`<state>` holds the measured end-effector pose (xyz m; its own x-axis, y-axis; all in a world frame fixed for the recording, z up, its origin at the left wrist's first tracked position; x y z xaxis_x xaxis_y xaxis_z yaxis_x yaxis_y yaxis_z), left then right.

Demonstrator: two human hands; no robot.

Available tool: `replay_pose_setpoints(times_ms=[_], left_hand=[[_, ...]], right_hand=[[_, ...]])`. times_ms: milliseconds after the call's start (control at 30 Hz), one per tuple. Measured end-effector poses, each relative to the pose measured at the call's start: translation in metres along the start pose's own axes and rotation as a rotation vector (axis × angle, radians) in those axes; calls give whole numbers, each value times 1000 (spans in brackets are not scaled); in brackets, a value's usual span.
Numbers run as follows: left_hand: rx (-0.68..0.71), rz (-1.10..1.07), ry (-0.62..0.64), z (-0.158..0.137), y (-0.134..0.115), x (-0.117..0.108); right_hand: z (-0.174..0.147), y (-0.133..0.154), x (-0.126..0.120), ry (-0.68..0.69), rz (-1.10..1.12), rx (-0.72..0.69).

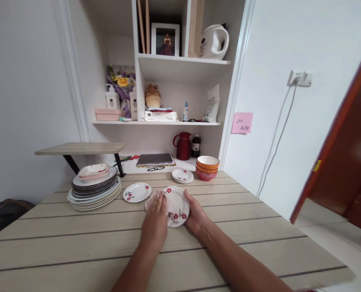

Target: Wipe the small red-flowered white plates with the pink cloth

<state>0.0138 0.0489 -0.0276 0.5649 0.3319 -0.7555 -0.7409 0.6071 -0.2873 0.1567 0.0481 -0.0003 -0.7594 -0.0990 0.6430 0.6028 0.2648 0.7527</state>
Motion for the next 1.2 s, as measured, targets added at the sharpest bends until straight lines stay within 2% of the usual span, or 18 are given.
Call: replay_pose_setpoints(times_ms=[167, 267, 367, 433, 600, 700, 867, 1000, 1100, 1200], left_hand=[[133, -46, 62, -2, -16, 7], [241, -94, 147, -2, -30, 5], [291, -98, 167, -1, -37, -2], [258, -54, 131, 0, -37, -6], [33, 74, -56, 4, -25, -9], [-12, 70, -56, 1, -16, -2], [81, -10, 62, -4, -19, 5], [172, -94, 156, -3, -34, 5], [200, -112, 162, -2, -40, 2], [157, -75, 97, -2, -37, -2]], right_hand=[[-1, 3, 0, -9, 39, 19], [-6, 3, 0, -20, -17, 77], [-10, 2, 2, 4, -89, 114], [-12, 1, 4, 33, -117, 107], [-7, -3, 6, 69, -81, 0], [-1, -4, 1, 24, -51, -19], [2, 0, -3, 8, 51, -50], [-3, 0, -1, 18, 35, 37], [-6, -1, 0, 29, -17, 84], [-6, -3, 1, 50, -30, 48]])
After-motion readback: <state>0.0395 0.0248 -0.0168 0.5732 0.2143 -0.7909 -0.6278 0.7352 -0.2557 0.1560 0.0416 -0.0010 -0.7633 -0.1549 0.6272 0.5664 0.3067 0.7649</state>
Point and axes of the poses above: each hand's wrist, its own z-axis towards the middle knuckle, its own x-axis out of the palm, y = z × x, the point moved 2 cm from there along z, towards the middle knuckle, and after that the axes turned 9 degrees about -z, right-handed, at the moved point
